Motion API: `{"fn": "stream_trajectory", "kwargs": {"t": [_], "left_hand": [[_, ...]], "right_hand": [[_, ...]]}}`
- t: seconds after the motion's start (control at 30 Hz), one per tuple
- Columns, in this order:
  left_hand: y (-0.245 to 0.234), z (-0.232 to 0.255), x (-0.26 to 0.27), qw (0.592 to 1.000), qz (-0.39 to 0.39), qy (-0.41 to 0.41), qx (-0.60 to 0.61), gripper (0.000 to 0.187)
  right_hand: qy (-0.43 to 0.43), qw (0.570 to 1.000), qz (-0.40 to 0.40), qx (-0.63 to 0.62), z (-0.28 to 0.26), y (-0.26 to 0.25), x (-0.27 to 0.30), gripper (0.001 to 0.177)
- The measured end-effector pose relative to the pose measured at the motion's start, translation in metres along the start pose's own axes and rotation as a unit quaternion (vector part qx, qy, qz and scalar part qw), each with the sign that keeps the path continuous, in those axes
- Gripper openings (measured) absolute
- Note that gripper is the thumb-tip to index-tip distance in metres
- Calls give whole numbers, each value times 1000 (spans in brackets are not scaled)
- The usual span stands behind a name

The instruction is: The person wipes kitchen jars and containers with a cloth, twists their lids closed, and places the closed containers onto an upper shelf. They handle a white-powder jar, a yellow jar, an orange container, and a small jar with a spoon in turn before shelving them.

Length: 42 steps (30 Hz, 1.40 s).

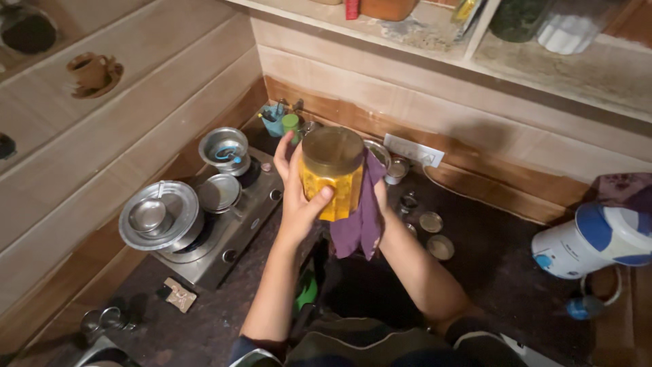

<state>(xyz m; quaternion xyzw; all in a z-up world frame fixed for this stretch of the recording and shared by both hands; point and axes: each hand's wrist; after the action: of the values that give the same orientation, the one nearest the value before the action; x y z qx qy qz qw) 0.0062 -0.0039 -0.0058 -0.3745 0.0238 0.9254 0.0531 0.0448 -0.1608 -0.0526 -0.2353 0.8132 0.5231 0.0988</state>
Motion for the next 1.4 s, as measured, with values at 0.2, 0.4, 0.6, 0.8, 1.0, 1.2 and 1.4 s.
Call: {"fn": "stream_trajectory", "kwargs": {"t": [0.2, 0.4, 0.6, 0.8, 1.0, 1.2, 1.4], "left_hand": [[22, 12, -3, 980, 62, -87, -170, 78], [46, 28, -6, 997, 60, -13, -55, 96], [28, 17, -13, 991, 34, -120, 53, 80], [24, 5, -6, 996, 44, -54, 62, 84], [21, -4, 3, 994, 70, -33, 76, 89], [23, -23, -5, 970, 141, 101, -173, 100], [23, -54, -12, 979, 150, -11, -135, 97]], "right_hand": [[-145, 952, 115, 244, -1, -9, 1, 58], [-313, 725, 90, 607, 3, 28, 20, 58], [-259, 708, 41, 655, -24, 49, 17, 58], [-141, 872, 50, 466, -23, 28, -9, 53], [75, 991, 52, 101, -12, -4, 1, 56], [66, 991, 108, 33, 12, -15, 13, 60], [47, 980, 178, 74, 0, -32, 31, 65]]}}
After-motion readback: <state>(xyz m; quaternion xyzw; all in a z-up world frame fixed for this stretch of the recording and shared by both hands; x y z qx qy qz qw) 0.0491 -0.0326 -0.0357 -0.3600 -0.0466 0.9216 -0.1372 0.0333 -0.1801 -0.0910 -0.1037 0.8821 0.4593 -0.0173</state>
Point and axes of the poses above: each hand's wrist, its own x-axis away from the middle knuckle, its own y-axis out of the palm, z = x × y, and after that the axes turned 2 degrees about -z, right-handed
